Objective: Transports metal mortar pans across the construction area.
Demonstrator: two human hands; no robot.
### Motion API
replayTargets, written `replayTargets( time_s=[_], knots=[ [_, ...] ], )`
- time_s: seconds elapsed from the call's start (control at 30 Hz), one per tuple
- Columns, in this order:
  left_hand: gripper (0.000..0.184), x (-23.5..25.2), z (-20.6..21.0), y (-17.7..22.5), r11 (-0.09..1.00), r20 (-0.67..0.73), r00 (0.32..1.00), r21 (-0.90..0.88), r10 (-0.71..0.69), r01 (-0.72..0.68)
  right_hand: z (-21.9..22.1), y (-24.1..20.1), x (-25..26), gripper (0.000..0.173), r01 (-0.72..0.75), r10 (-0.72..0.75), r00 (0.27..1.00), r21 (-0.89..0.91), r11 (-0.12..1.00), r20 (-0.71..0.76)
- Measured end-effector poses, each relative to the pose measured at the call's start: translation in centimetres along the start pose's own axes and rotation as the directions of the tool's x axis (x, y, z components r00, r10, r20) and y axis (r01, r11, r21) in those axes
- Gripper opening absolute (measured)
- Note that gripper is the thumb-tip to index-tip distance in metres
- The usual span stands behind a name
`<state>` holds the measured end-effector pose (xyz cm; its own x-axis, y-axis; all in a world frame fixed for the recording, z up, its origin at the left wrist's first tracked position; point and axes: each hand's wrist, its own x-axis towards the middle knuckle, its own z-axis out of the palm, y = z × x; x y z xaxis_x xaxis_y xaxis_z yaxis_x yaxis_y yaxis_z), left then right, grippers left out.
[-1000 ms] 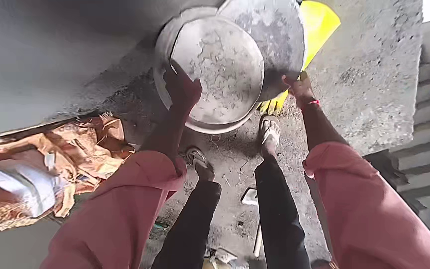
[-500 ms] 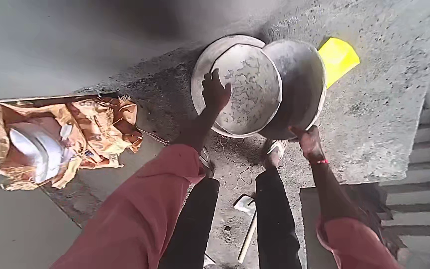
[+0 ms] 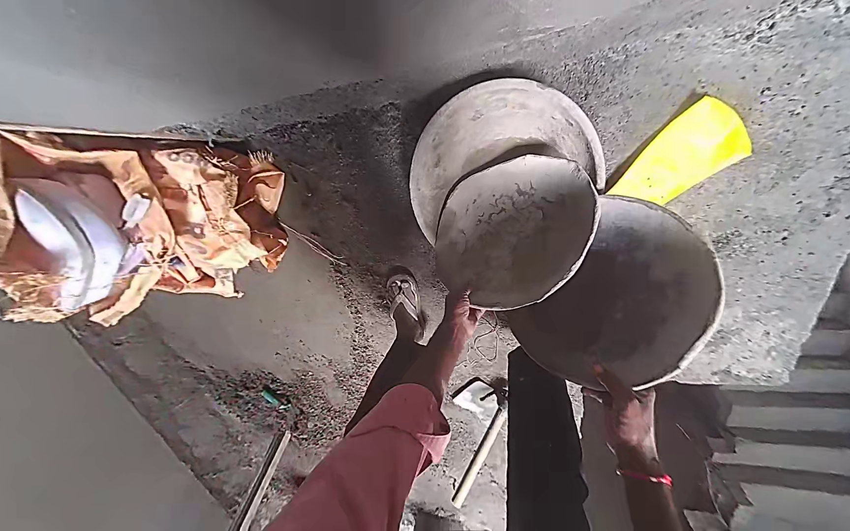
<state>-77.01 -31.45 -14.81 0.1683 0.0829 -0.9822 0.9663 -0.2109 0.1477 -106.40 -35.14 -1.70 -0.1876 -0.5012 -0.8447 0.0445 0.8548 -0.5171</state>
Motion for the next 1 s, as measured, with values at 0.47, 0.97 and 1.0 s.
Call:
replayTargets(
  time_s=[0.47, 0.97, 1.0],
  knots=[
    [0.053, -16.2, -16.9, 18.5, 0.744, 0.135, 0.855, 0.439, 0.501, -0.505, 8.5, 1.2, 5.6, 0.059, -0.199, 0.195, 0.950, -0.007, 0.980, 0.244],
    [0.073, -2.8, -7.3, 18.7, 0.366, 0.269, 0.783, 0.768, 0.560, -0.526, 2.8, 2.5, 12.9, 0.043, -0.061, 0.086, 0.995, -0.370, 0.927, 0.051],
    [0.076, -2.4, -7.1, 17.9, 0.403, 0.267, 0.809, 0.759, 0.524, -0.511, 3.0, 2.1, 14.8, 0.047, -0.017, 0.043, 0.998, -0.411, 0.912, 0.054]
  ],
)
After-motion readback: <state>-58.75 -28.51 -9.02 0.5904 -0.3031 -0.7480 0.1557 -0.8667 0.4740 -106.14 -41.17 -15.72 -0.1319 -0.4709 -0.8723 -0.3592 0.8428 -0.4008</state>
